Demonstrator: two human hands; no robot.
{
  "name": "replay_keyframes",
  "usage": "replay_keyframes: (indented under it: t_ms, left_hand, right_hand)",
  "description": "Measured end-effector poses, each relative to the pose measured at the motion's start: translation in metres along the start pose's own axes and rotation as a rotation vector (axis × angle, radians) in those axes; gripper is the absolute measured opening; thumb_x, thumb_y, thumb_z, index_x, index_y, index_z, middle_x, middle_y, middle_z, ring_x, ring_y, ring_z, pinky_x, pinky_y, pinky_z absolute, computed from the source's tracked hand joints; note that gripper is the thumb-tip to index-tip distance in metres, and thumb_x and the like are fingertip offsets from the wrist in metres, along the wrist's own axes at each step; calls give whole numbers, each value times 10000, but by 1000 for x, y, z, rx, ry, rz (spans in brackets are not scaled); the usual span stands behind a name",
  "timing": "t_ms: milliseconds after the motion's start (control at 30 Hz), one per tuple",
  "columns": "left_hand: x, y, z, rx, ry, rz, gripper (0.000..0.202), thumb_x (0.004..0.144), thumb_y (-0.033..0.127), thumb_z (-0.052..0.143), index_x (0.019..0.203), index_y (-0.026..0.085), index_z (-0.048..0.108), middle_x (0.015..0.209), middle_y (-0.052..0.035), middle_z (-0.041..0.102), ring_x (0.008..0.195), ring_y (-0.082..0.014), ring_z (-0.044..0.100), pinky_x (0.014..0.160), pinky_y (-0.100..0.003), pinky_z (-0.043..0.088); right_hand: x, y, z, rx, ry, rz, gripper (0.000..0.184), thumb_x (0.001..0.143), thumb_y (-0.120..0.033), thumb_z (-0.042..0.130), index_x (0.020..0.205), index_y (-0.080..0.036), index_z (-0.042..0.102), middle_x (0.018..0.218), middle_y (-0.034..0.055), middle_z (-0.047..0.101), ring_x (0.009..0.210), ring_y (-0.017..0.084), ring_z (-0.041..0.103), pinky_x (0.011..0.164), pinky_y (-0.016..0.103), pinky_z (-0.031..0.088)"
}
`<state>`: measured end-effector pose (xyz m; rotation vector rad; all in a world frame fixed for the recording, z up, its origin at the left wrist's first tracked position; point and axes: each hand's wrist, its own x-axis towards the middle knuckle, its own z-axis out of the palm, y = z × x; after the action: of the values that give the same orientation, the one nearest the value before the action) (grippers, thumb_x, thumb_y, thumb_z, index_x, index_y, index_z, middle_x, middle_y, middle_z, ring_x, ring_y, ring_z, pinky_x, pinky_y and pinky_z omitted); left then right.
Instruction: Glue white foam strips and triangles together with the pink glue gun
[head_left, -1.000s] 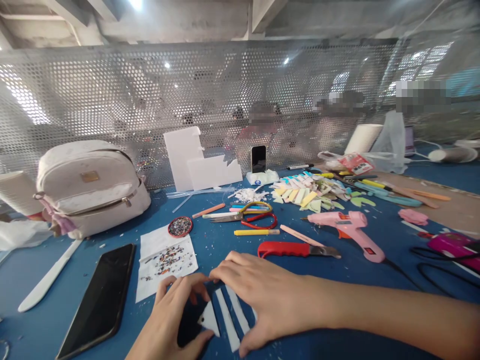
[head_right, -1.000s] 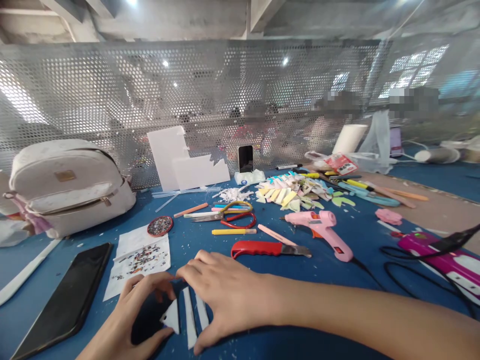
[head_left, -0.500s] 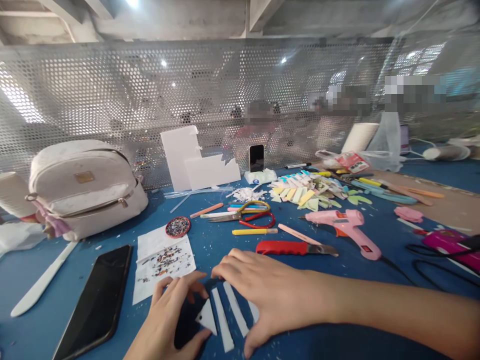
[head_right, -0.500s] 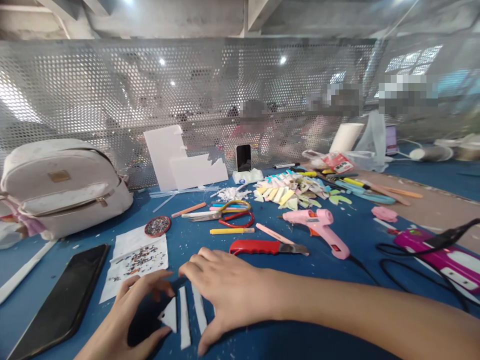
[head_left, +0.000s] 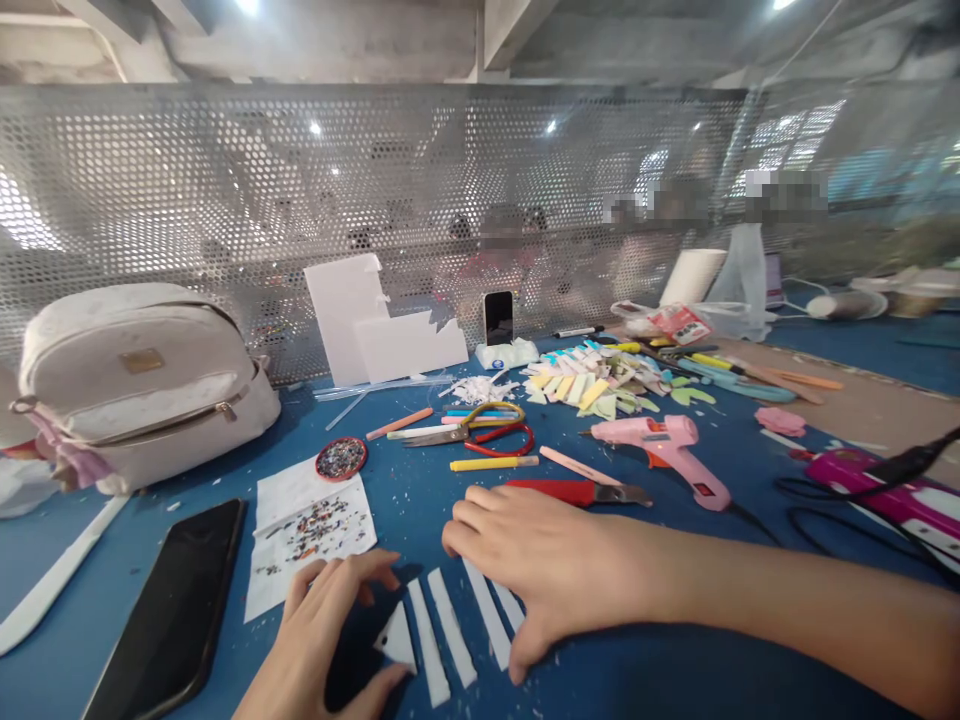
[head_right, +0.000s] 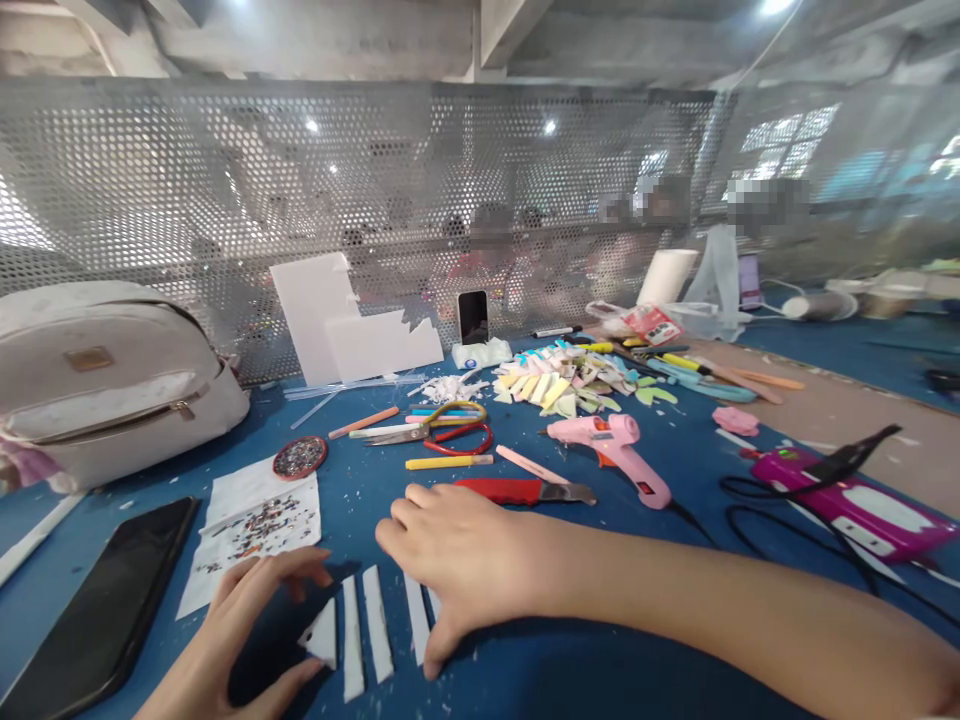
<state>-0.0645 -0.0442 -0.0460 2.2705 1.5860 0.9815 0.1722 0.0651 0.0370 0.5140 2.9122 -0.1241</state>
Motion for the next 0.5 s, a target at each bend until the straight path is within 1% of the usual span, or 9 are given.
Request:
replay_keyframes:
  t_ms: [67, 167, 233, 333, 433, 500]
  left_hand:
    - [0, 1, 0, -8, 10, -2, 517, 841, 226, 605, 1307, 366, 430, 1055, 10, 657, 918, -187, 618, 901, -344, 473]
    - [0, 1, -1, -16, 4, -17, 503, 850, 236, 599, 1304, 373, 433, 1054, 16, 655, 939, -189, 612, 916, -346, 463]
    - [0, 1, -2, -22, 0, -27, 493, 853, 235, 591, 1299, 375, 434, 1068, 16, 655, 963, -192, 610, 939, -355, 454]
    - [-1, 0, -4, -30, -26, -36, 470, 858, 232, 569, 1291, 369, 454, 1092, 9, 657, 982, -198, 612, 981, -378, 442]
    - [-1, 1, -5, -38, -40, -43, 428, 866, 245, 555, 1277, 346, 487, 1100, -9, 660, 1009, -207, 611, 976, -373, 463]
    - [-1, 2, -6, -37, -36, -42, 409, 876, 249, 543, 1270, 348, 491, 1106, -8, 661, 1031, -207, 614, 973, -367, 473]
  right_hand:
    - [1, 0, -3, 23, -19, -2, 606, 634, -498, 837, 1048, -127, 596, 996, 83, 602, 929, 280, 565, 659, 339, 410]
    - [-2, -1, -14, 147, -32, -3, 577, 651, -444, 831, 1093, -161, 591, 997, 60, 627, 953, 264, 586, 700, 324, 415]
    - [-7, -2, -24, 224, -65, 21, 560, 675, -427, 822, 1135, -200, 597, 964, 37, 646, 911, 246, 614, 705, 309, 415]
    - [-13, -1, -34, 294, -122, 47, 463, 712, -395, 813, 1119, -247, 650, 907, 14, 680, 825, 224, 643, 650, 280, 394]
    - [-14, 0, -37, 403, -97, 45, 328, 753, -321, 780, 1063, -242, 702, 929, 6, 732, 839, 204, 664, 645, 258, 394]
    - [-14, 1, -37, 469, -47, 62, 217, 813, -257, 706, 1026, -222, 722, 880, -3, 743, 790, 170, 666, 635, 238, 397]
